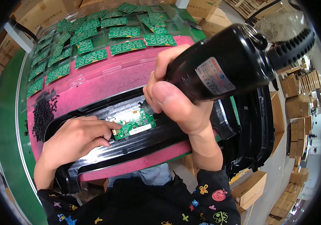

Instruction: The recorder is mounting circuit boards onto plastic housings using an electric screwdriver on an assembly line.

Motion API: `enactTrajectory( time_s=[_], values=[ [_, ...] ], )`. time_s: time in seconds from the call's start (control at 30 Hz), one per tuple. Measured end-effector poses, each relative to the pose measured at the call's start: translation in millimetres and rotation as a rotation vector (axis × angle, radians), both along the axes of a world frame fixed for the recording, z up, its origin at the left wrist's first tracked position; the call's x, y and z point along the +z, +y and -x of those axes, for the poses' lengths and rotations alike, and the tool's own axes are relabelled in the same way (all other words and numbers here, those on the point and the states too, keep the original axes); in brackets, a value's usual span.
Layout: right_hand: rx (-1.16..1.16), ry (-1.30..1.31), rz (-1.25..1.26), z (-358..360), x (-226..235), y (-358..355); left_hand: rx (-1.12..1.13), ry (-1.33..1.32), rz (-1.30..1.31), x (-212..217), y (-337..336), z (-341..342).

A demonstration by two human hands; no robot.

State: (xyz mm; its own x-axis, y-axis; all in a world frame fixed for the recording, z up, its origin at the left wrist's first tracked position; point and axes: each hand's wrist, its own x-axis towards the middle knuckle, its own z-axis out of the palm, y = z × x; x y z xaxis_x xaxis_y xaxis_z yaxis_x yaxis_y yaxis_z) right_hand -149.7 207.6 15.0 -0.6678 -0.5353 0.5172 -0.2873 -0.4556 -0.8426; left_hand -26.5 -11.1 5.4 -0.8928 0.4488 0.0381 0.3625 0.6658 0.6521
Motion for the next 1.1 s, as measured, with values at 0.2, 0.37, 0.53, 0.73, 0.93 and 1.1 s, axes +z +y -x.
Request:
enactTrajectory(
  time_s=[0.2,0.37,0.53,0.73,0.93,1.1],
  values=[
    [0.022,0.087,-0.134,2,0,-9,0.029,-0.037,0.059,7,0,-3],
    [-0.112,0.087,-0.109,-3,-2,-13,0.021,-0.043,0.088,9,0,-3],
    [-0.006,-0.055,-0.042,-10,7,-13,0.06,-0.079,0.092,5,0,-3],
    [0.391,-0.06,0.287,-24,45,-6,0.11,0.052,-0.225,0,0,1],
    [0.431,0.047,0.307,-31,59,-11,0.12,0.016,-0.488,7,-1,-1],
    [0.45,0.055,0.322,-27,51,-18,0.19,-0.01,-0.534,2,-4,-2]
  ],
)
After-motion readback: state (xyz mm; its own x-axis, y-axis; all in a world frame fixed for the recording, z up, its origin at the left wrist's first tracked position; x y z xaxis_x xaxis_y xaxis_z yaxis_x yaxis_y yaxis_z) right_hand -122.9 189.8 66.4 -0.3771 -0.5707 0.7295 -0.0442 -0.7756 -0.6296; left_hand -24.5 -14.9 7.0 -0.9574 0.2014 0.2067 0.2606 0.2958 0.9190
